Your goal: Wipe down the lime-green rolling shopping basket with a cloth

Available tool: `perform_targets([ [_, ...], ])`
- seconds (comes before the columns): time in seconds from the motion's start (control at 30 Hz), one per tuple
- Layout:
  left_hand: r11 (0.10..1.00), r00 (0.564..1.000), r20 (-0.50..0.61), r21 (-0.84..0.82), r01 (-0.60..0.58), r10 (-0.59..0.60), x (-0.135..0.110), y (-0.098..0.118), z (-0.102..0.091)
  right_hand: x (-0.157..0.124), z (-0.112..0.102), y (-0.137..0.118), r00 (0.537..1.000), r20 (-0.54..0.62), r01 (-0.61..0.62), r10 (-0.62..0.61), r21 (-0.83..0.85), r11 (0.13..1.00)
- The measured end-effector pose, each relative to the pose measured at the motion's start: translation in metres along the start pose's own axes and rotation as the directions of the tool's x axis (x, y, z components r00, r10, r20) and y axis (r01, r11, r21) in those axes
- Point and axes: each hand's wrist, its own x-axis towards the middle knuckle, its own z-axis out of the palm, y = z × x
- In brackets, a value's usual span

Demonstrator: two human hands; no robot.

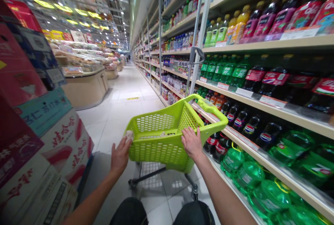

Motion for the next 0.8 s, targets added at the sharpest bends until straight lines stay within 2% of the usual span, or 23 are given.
perform_targets([
  [0.07, 0.990, 0.991, -0.008, -0.054, -0.131, 0.131, -0.002, 0.033, 0.009, 0.001, 0.000, 0.000, 1.000, 0.004, 0.001, 0.000, -0.008, 1.000],
  [0.17, 0.939, 0.944, -0.023, -0.104, -0.328, 0.328, -0.005, 0.074, 0.018, 0.001, -0.002, 0.004, 0.999, 0.022, 0.027, -0.026, -0.018, 0.999],
  [0.2, 0.923, 0.929, -0.017, -0.112, -0.368, 0.369, -0.007, 0.077, 0.018, 0.001, -0.002, 0.005, 0.999, 0.027, 0.035, -0.035, -0.020, 0.999],
  [0.27, 0.909, 0.914, 0.007, -0.114, -0.401, 0.405, -0.012, 0.066, 0.015, 0.000, -0.003, 0.008, 0.999, 0.035, 0.042, -0.041, -0.021, 0.999],
  [0.33, 0.915, 0.916, 0.038, -0.092, -0.394, 0.398, -0.019, 0.036, 0.010, -0.001, -0.003, 0.008, 0.999, 0.038, 0.034, -0.034, -0.016, 0.999],
  [0.4, 0.943, 0.942, 0.046, -0.037, -0.331, 0.332, -0.026, 0.005, 0.005, -0.001, -0.002, 0.007, 0.999, 0.037, 0.021, -0.021, -0.005, 1.000],
  [0.47, 0.973, 0.973, 0.039, -0.001, -0.230, 0.229, -0.030, -0.012, 0.003, 0.000, -0.001, 0.004, 0.999, 0.033, 0.007, -0.008, 0.003, 1.000],
  [0.5, 0.984, 0.983, 0.039, 0.002, -0.179, 0.179, -0.031, -0.013, 0.004, 0.000, -0.001, 0.002, 1.000, 0.031, 0.002, -0.002, 0.005, 1.000],
  [0.57, 0.991, 0.989, 0.059, -0.033, -0.132, 0.134, -0.033, 0.001, 0.010, 0.001, 0.000, -0.001, 1.000, 0.029, -0.001, 0.001, 0.002, 1.000],
  [0.7, 0.961, 0.972, 0.119, -0.211, -0.177, 0.205, -0.038, 0.052, 0.020, 0.002, -0.001, -0.002, 0.998, 0.048, 0.031, -0.030, -0.021, 0.999],
  [0.8, 0.946, 0.982, 0.091, -0.297, -0.129, 0.163, -0.043, 0.074, 0.016, 0.002, -0.002, 0.004, 0.997, 0.061, 0.058, -0.056, -0.039, 0.998],
])
